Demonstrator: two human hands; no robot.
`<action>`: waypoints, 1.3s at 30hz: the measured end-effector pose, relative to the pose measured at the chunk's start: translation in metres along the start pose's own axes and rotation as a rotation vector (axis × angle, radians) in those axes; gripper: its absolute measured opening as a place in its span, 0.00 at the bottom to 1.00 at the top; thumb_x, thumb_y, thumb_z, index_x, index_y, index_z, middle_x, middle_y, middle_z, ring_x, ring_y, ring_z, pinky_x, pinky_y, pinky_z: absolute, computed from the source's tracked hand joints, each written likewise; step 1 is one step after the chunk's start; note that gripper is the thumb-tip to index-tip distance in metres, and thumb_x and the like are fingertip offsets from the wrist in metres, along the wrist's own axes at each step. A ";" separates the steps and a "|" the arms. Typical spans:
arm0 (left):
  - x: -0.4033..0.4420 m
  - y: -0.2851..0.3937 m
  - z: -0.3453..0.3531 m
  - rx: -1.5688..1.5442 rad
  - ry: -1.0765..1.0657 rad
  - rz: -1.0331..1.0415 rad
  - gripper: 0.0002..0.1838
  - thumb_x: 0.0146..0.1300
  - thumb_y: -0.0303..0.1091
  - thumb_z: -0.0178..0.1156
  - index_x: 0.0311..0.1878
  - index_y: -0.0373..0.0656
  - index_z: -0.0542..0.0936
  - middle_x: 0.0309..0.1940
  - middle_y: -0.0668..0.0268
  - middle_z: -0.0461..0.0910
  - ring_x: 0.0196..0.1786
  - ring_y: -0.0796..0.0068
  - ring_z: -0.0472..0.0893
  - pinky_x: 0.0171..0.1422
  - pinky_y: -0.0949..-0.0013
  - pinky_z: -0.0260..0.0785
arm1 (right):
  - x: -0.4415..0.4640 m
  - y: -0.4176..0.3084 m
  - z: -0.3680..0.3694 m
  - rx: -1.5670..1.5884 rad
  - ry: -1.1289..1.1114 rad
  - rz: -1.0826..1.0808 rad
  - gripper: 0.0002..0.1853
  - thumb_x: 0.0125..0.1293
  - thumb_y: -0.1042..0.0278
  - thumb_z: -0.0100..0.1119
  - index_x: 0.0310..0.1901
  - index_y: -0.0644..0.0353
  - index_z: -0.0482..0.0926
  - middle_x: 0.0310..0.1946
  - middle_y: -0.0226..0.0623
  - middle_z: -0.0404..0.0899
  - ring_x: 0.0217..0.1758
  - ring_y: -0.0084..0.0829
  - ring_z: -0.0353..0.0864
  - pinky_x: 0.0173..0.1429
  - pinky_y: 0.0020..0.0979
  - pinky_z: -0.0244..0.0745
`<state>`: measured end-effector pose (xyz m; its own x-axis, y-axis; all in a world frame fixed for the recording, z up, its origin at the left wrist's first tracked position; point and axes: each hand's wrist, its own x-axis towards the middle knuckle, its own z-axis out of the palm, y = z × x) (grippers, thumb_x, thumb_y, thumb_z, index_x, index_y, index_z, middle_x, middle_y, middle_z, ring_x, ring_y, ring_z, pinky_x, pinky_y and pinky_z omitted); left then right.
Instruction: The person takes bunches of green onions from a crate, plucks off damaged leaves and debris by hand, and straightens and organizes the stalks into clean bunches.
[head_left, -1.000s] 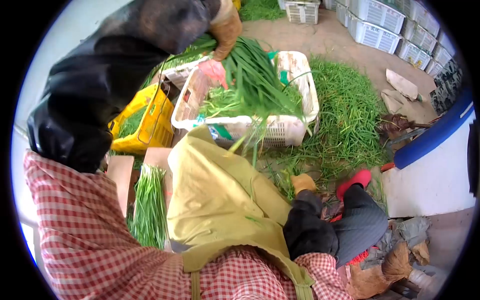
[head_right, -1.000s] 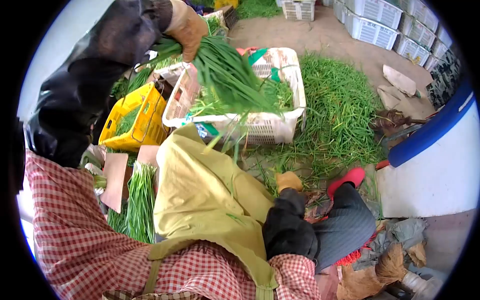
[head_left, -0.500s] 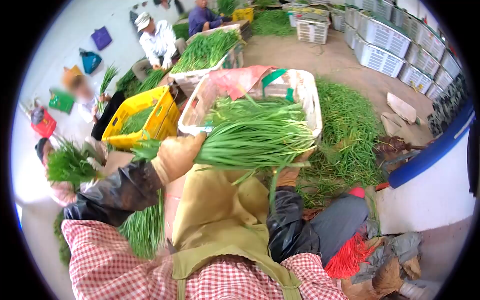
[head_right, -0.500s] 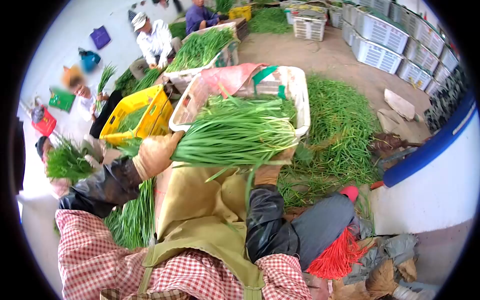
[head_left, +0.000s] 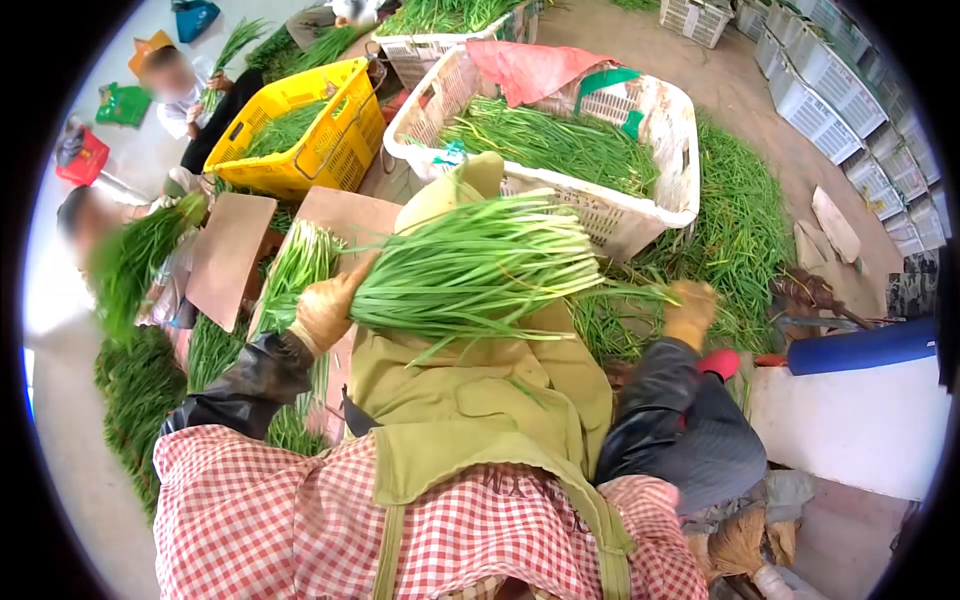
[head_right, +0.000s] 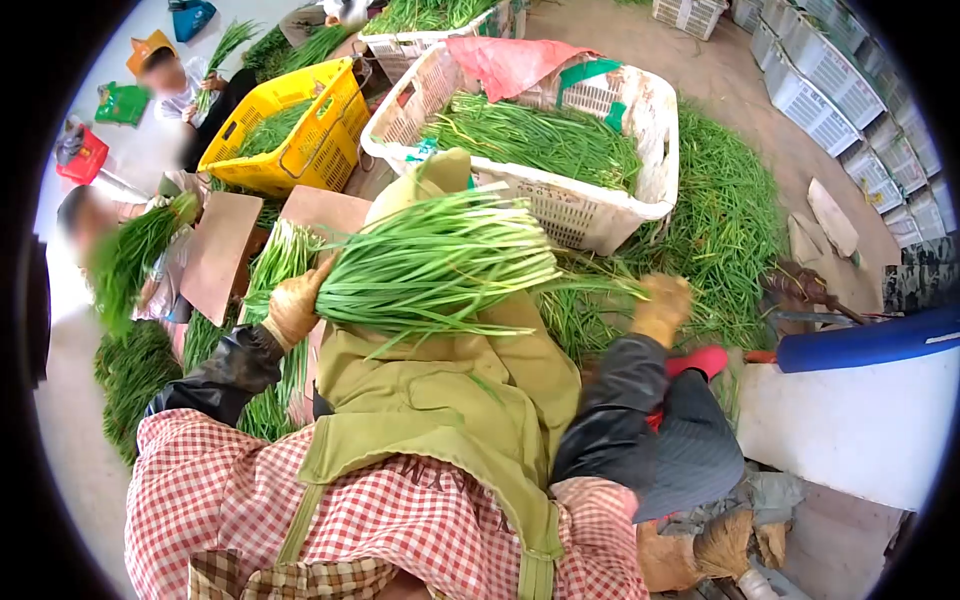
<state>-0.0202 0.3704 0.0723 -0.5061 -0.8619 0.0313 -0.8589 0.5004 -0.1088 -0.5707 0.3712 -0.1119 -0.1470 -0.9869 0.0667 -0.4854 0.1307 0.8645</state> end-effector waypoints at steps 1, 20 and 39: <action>-0.004 -0.009 0.009 -0.050 0.008 0.013 0.46 0.49 0.30 0.66 0.73 0.48 0.58 0.37 0.56 0.78 0.34 0.54 0.80 0.41 0.57 0.74 | -0.013 0.019 0.016 0.744 0.033 0.061 0.11 0.64 0.64 0.54 0.22 0.48 0.70 0.15 0.26 0.62 0.17 0.27 0.59 0.25 0.29 0.60; 0.014 -0.034 0.046 -0.719 0.080 -0.026 0.27 0.61 0.30 0.62 0.65 0.46 0.71 0.41 0.60 0.84 0.45 0.67 0.83 0.49 0.68 0.74 | -0.036 -0.036 -0.044 2.869 -0.802 0.579 0.20 0.62 0.50 0.59 0.45 0.60 0.83 0.30 0.38 0.80 0.27 0.35 0.75 0.31 0.38 0.70; 0.006 0.035 0.003 -0.133 0.044 -0.134 0.51 0.47 0.27 0.62 0.76 0.55 0.52 0.37 0.56 0.77 0.32 0.56 0.80 0.35 0.59 0.72 | 0.013 0.093 -0.264 1.705 -0.095 -0.014 0.32 0.56 0.40 0.62 0.53 0.60 0.79 0.43 0.55 0.82 0.48 0.51 0.81 0.51 0.45 0.74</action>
<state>-0.0532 0.3823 0.0659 -0.3868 -0.9186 0.0808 -0.9201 0.3903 0.0319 -0.3906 0.3456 0.1006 -0.1513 -0.9883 -0.0183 -0.7800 0.1308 -0.6119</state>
